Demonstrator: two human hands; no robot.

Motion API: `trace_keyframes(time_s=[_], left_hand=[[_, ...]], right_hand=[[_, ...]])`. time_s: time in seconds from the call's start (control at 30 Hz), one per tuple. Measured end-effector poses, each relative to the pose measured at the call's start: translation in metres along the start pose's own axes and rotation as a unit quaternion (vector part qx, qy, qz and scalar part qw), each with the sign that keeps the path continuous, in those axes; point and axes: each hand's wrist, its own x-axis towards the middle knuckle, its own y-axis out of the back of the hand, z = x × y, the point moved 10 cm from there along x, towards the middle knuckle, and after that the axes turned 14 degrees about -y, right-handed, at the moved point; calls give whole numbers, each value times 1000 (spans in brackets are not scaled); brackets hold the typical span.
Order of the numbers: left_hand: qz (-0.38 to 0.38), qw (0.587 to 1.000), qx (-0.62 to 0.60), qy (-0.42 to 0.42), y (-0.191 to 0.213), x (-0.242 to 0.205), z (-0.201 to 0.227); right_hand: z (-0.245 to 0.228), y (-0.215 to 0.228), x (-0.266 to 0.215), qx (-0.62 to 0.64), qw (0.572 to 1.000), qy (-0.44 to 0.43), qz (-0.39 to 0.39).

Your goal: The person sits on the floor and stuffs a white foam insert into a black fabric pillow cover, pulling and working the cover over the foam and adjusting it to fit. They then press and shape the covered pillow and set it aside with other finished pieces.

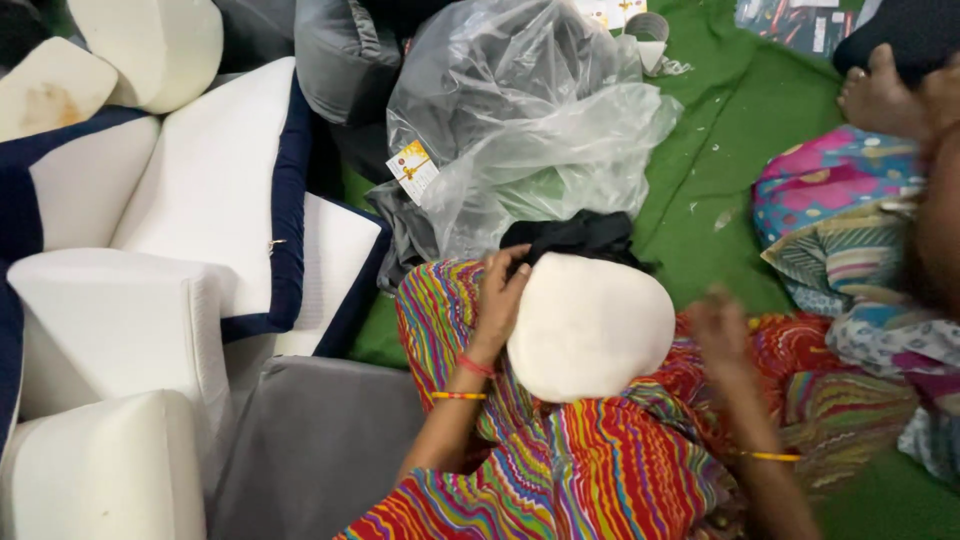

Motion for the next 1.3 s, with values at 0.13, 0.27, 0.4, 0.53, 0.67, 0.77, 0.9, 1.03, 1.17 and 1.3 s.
trace_keyframes(time_s=[0.13, 0.27, 0.4, 0.53, 0.67, 0.77, 0.9, 1.03, 1.17, 1.3], left_hand=[[157, 933, -250, 208, -9, -43, -118], [119, 932, -340, 51, -11, 35, 38], [-20, 927, -363, -89, -29, 69, 124], [40, 887, -454, 74, -53, 55, 69], [-22, 874, -469, 123, -78, 15, 40], [-220, 892, -389, 74, -91, -10, 15], [-355, 885, -140, 268, -115, -61, -36], [-246, 948, 122, 162, -92, -43, -51], [-55, 973, -194, 111, -80, -23, -41], [-128, 986, -36, 101, -105, -16, -19]], right_hand=[[-120, -29, -104, 202, 962, 173, -63], [-143, 6, -91, 219, 968, 58, -106], [-222, 93, -136, 342, 925, 28, -165], [-271, 136, -155, 359, 906, 167, -152], [-290, 158, -160, 287, 891, 334, -107], [-283, 150, -152, 153, 920, 361, -26], [-326, 102, -196, 85, 878, 451, -134], [-340, 63, -217, 45, 905, 395, -151], [-327, 61, -237, 104, 889, 434, -102], [-334, 72, -253, 159, 874, 454, -71]])
